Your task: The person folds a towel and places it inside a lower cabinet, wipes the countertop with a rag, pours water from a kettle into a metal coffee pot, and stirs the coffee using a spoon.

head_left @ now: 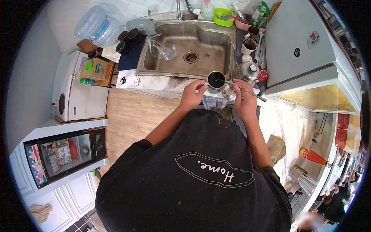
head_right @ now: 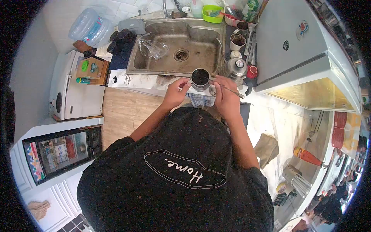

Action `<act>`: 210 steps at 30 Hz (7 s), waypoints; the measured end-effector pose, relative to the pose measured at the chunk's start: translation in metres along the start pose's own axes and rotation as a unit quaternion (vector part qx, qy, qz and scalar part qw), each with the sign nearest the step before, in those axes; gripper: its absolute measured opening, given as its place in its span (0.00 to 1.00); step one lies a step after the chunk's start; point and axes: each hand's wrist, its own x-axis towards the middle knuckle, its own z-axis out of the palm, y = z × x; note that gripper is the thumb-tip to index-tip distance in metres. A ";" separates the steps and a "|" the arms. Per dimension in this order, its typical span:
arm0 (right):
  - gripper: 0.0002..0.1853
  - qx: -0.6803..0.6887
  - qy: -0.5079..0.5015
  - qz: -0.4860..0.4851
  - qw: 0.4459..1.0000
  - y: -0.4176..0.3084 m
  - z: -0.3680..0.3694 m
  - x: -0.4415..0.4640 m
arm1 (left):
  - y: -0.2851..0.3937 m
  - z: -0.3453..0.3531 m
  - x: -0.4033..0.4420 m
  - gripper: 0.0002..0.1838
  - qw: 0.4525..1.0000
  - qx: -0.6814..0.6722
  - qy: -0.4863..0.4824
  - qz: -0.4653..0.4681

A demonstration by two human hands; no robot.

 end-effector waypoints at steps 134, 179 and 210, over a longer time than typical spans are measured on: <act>0.33 -0.268 -0.157 0.185 0.932 0.075 0.082 -0.064 | -0.024 -0.035 0.038 0.17 0.979 -0.028 -0.170 -0.108; 0.36 -0.243 -0.172 0.171 0.939 0.074 0.078 -0.086 | -0.039 -0.038 -0.022 0.17 0.983 -0.017 -0.142 -0.118; 0.41 -0.105 -0.213 0.037 0.971 0.013 0.036 0.033 | -0.019 -0.009 -0.005 0.14 0.994 -0.074 -0.049 -0.065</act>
